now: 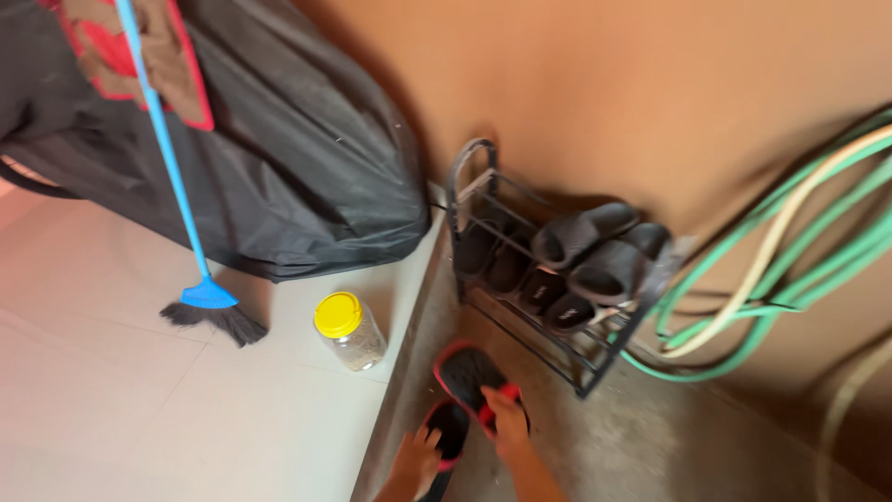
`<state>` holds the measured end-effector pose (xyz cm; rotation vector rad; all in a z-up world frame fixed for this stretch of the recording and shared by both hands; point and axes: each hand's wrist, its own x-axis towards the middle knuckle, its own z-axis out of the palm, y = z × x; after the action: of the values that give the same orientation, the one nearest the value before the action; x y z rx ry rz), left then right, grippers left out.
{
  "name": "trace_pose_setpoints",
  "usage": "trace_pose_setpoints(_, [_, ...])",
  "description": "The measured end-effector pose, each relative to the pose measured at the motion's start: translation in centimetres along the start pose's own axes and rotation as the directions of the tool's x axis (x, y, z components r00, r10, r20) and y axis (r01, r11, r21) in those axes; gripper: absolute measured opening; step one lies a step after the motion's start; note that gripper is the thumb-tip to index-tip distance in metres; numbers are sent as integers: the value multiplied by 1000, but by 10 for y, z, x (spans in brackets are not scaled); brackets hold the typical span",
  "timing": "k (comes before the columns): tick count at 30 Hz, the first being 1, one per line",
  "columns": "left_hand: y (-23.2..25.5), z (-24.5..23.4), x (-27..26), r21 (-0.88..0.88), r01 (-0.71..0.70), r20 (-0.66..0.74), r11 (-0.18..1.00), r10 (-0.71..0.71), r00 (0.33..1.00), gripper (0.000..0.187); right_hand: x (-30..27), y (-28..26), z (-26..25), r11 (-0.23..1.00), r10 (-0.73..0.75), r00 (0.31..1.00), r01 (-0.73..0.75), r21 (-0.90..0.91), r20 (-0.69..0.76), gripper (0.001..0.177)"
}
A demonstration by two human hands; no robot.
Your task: The person sweeps the tiled and concrete floor of a garage using a broom, navigating around motorcycles and storage items.
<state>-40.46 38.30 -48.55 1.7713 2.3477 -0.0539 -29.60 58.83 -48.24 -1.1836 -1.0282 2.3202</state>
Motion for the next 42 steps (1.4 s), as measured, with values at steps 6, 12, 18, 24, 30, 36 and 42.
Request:
trace_pose_setpoints(6, [63, -153, 35, 19, -61, -46, 998, 62, 997, 18, -81, -191, 69, 952, -170, 982, 185, -246, 79, 37])
trace_pose_setpoints(12, [97, -307, 106, -154, -27, -317, 988, -24, 948, 12, -155, -378, 135, 601, -589, 765, 631, -491, 261, 76])
trace_pose_setpoints(18, [92, -419, 190, -231, -246, -626, 941, 50, 778, 33, -123, -469, 169, 512, -541, 747, 657, -554, 386, 64])
trace_pose_setpoints(24, [75, -426, 291, -99, -176, -184, 979, 156, 970, 35, 8, -477, 184, 209, -481, 803, 494, -844, 352, 62])
trace_pose_setpoints(30, [23, -401, 385, 14, -127, -656, 992, 105, 747, 58, 124, -493, 197, 180, -209, 951, 268, -946, 230, 58])
trace_pose_setpoints(36, [-30, -417, 404, -197, 96, 253, 976, -44, 966, 67, 146, -493, 171, 231, -99, 983, 173, -957, 154, 63])
trace_pose_setpoints(42, [-28, -451, 416, -205, 158, 445, 966, -52, 894, 71, 99, -498, 94, 514, -460, 887, 294, -806, 30, 61])
